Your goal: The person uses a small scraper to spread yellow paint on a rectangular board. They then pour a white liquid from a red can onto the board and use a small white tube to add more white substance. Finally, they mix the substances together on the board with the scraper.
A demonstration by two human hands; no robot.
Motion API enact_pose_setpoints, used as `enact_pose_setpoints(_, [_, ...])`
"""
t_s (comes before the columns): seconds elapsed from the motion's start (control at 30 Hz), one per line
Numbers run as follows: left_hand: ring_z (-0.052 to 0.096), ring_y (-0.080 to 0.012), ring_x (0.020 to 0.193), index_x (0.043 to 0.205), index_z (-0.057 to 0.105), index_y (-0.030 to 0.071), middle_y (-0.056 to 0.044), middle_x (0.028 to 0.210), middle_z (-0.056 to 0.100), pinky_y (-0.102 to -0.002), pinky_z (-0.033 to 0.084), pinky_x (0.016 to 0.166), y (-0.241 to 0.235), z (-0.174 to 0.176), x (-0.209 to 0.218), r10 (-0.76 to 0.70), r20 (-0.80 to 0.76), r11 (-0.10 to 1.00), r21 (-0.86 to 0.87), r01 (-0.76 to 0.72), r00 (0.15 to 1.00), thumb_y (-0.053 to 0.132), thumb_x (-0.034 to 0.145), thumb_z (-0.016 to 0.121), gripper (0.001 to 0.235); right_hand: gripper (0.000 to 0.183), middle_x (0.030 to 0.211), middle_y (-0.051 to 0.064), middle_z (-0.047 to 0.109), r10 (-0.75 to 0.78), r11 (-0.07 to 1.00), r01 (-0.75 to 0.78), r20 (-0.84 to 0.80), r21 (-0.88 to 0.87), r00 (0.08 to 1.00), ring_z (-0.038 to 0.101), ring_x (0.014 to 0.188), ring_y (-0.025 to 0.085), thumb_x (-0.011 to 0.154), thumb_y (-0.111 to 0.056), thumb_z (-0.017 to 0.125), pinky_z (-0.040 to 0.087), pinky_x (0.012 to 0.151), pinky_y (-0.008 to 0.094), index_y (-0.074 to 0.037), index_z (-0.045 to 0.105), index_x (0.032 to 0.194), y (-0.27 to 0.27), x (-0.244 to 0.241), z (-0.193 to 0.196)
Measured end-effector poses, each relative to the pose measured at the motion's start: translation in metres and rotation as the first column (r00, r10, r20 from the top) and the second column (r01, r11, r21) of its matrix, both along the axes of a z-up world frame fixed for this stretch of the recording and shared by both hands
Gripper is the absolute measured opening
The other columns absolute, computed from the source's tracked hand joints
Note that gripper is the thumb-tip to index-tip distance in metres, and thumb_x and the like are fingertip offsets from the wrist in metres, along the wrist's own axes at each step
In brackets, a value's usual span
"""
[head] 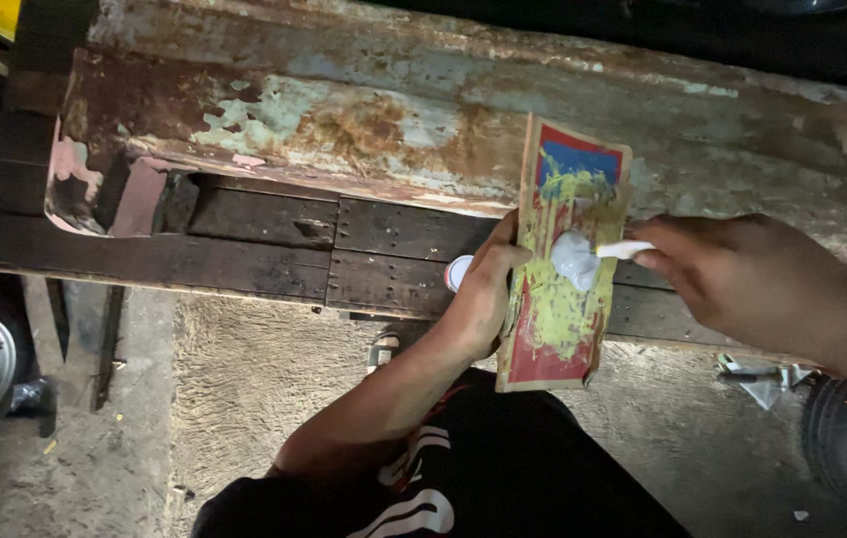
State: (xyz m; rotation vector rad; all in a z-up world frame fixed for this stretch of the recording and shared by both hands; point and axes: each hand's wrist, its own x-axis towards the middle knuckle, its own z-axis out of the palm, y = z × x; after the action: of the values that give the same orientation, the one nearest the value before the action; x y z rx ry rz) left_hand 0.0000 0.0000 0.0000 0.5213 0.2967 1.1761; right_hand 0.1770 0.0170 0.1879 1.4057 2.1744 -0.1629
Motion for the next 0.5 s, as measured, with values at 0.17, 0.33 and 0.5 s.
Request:
enact_pose_setpoints(0.17, [0.052,-0.0271,0.134,0.156,0.034,-0.008,-0.020,0.145,0.053,-0.038,0.038,0.118,0.000,-0.004,0.007,0.002,0.061,1.000,0.028,-0.004,0.998,0.012,0.092,0.039,0.067,0.027,0.063,0.004,0.068,0.090,0.994,-0.087,-0.049,0.070,0.995,0.060,0.039,0.016,0.096,-0.031,0.063,0.050,0.041,0.034,-0.018,0.065,0.119,-0.001,0.004,-0.002])
enact_pose_setpoints(0.33, [0.054,-0.0264,0.130,0.156,0.035,-0.007,-0.019,0.143,0.055,-0.038,0.041,0.115,0.001,-0.007,0.012,0.009,0.021,1.000,0.029,-0.010,1.000,0.013,0.094,0.039,0.066,0.022,0.066,0.005,0.069,0.238,0.959,-0.211,-0.133,0.191,0.962,0.061,0.040,0.017,0.092,-0.028,0.068,0.049,0.039,0.035,-0.014,0.069,0.110,-0.004,0.006,-0.007])
enact_pose_setpoints(0.5, [0.055,-0.0243,0.130,0.157,0.035,-0.006,-0.018,0.143,0.055,-0.036,0.042,0.114,-0.001,-0.006,0.014,0.004,0.051,1.000,0.020,-0.005,0.999,0.011,0.095,0.040,0.065,0.024,0.063,0.006,0.069,0.145,0.982,-0.122,-0.158,0.146,0.977,0.059,0.036,0.019,0.091,-0.028,0.072,0.048,0.038,0.036,-0.017,0.072,0.112,-0.004,0.008,-0.007])
